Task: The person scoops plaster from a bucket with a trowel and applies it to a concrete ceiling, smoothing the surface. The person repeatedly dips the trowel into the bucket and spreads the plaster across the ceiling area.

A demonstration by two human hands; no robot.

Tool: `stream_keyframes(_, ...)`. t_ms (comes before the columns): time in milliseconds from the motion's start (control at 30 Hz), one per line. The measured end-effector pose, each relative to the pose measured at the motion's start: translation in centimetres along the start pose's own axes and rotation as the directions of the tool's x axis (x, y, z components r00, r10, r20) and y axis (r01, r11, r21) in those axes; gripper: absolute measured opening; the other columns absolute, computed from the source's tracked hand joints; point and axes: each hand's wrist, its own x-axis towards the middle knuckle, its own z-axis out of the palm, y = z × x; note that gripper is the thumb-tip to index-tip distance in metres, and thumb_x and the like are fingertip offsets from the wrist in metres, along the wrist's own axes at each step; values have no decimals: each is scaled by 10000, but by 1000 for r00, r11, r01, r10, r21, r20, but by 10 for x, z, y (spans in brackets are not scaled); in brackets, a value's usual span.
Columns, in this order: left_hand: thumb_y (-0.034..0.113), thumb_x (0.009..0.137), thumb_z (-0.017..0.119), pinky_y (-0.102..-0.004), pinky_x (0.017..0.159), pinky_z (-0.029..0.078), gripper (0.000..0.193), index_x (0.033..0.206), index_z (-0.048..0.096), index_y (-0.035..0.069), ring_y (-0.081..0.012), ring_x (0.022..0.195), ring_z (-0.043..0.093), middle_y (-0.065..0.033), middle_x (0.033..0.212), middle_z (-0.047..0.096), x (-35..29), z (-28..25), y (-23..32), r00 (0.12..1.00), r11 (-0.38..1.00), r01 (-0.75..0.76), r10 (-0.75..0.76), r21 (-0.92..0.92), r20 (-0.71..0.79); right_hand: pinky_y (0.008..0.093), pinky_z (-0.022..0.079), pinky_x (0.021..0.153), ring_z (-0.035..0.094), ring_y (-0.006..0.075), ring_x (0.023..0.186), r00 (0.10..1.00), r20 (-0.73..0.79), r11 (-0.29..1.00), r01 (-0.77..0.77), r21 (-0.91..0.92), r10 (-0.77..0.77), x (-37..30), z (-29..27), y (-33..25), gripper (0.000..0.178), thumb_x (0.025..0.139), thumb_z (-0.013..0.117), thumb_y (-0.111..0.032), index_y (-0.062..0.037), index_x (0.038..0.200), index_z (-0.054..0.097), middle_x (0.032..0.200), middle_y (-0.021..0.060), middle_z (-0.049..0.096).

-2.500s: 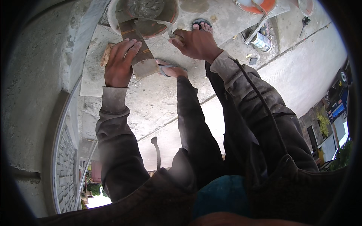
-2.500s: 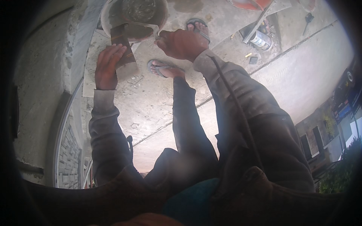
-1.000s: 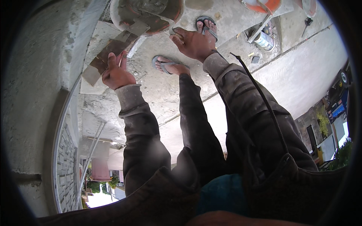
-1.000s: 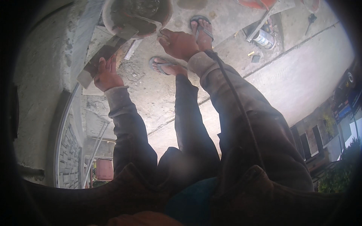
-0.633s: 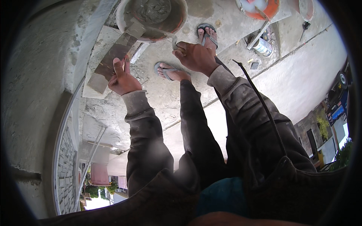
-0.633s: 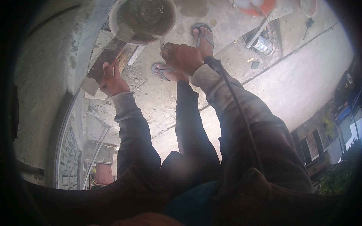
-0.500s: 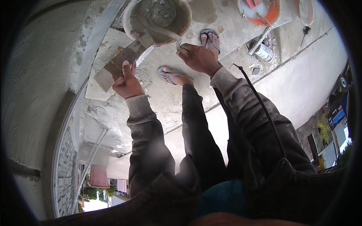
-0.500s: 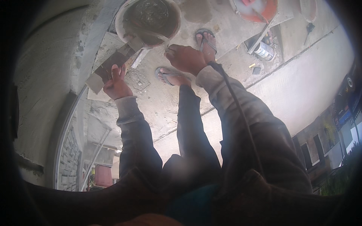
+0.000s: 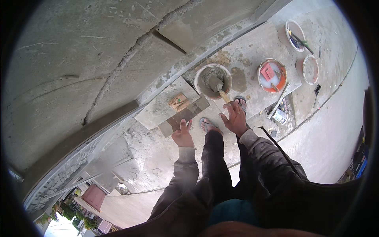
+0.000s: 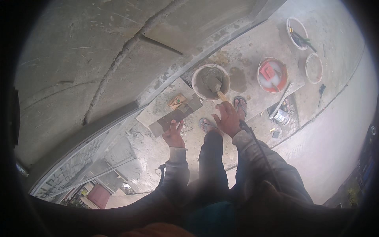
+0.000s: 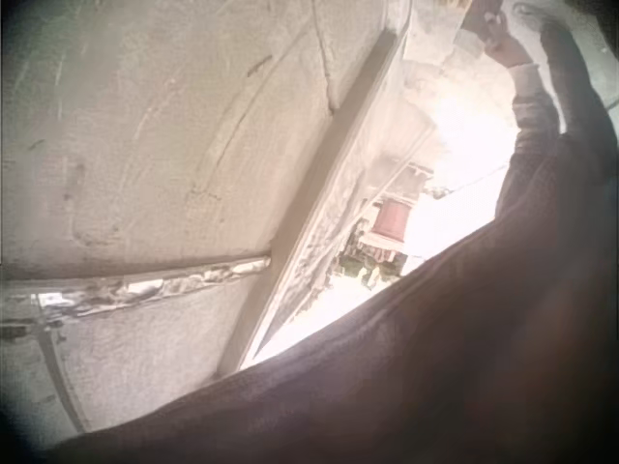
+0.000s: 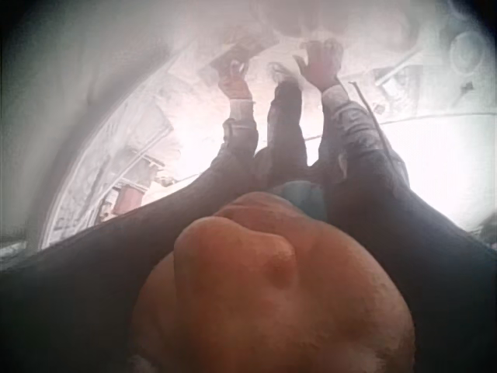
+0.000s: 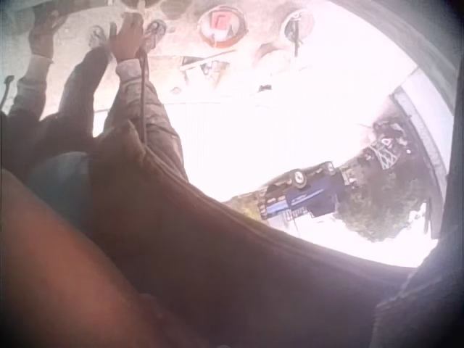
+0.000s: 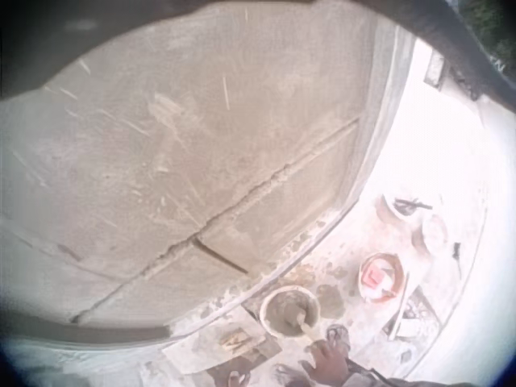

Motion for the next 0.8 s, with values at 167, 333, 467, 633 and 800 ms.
stream_keyframes(167, 48, 945, 662, -429, 845, 643, 153, 964, 659, -103, -227, 838, 680, -168, 1024, 663, -94, 15, 118, 989, 994, -89, 96, -62, 116, 503, 457, 930, 586, 367, 1105, 971, -144, 982, 191, -9, -190, -30, -89, -133, 523, 746, 847, -273, -91, 1155, 576, 1187, 144, 576)
stream_keyframes(333, 67, 948, 657, -356, 799, 624, 280, 1153, 631, -123, -244, 919, 703, -151, 1097, 681, -144, 23, 194, 926, 998, -27, 5, 54, 377, 461, 488, 880, 601, 349, 1031, 873, -285, 915, 348, -206, -396, -15, -150, -213, 344, 781, 759, -141, -67, 1091, 630, 1122, 126, 611)
stream_keyframes(467, 165, 960, 698, -338, 824, 606, 334, 1178, 616, -74, -194, 922, 678, -126, 1088, 672, -152, 18, 254, 769, 981, -180, 93, 76, 632, 462, 497, 858, 604, 358, 983, 779, -389, 871, 443, -214, -492, -1, -181, -251, 284, 787, 694, -66, -52, 1065, 642, 1055, 125, 631)
stream_keyframes(633, 149, 922, 763, -268, 790, 543, 288, 1101, 594, -2, -132, 870, 659, -83, 960, 668, -177, -14, 398, 599, 800, -599, 417, 37, 683, 463, 500, 828, 625, 376, 933, 728, -605, 923, 384, -30, -322, 19, -225, -277, 246, 837, 687, -66, -35, 1076, 637, 1023, 156, 638)
stream_keyframes(800, 229, 829, 852, -391, 869, 568, 775, 1430, 407, 23, -259, 1019, 644, -158, 1174, 603, -248, -38, 553, -137, -31, -910, 964, -414, 229, 366, 500, 735, 631, 273, 813, 709, -705, 936, 231, 266, 25, 46, -296, -277, 262, 889, 746, -181, -5, 1019, 602, 915, 146, 631)
